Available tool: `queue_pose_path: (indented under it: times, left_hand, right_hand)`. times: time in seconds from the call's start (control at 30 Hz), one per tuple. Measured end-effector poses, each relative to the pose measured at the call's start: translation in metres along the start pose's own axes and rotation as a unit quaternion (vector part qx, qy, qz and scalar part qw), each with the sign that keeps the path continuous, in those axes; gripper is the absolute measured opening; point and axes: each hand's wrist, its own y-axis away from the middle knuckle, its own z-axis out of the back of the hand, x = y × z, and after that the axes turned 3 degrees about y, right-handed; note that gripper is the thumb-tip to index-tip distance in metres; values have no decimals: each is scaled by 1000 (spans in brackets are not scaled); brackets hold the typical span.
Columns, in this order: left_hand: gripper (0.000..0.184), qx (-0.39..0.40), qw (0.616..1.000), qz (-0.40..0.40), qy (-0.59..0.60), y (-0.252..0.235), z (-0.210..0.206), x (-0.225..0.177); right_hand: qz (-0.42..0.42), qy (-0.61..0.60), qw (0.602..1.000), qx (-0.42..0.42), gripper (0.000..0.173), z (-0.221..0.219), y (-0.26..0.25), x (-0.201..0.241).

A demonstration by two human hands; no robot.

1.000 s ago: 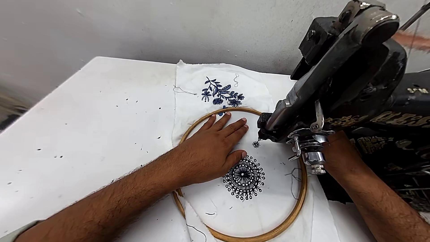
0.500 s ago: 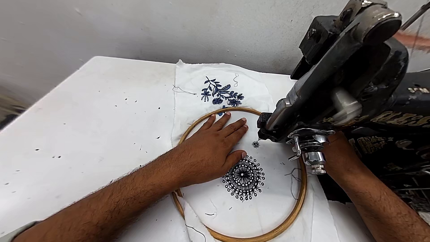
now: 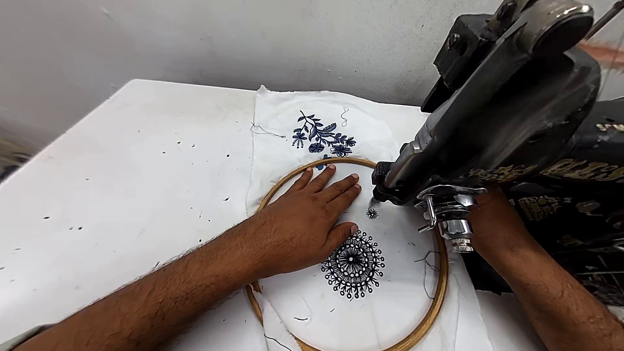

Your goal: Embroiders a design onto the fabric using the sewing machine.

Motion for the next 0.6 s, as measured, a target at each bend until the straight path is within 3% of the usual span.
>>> queue_pose_path:
  times: [0.6]
  left_hand:
    - [63, -2, 1000, 2, -2, -1, -1, 1]
  right_hand:
    - [27, -4, 999, -16, 20, -3, -1, -5]
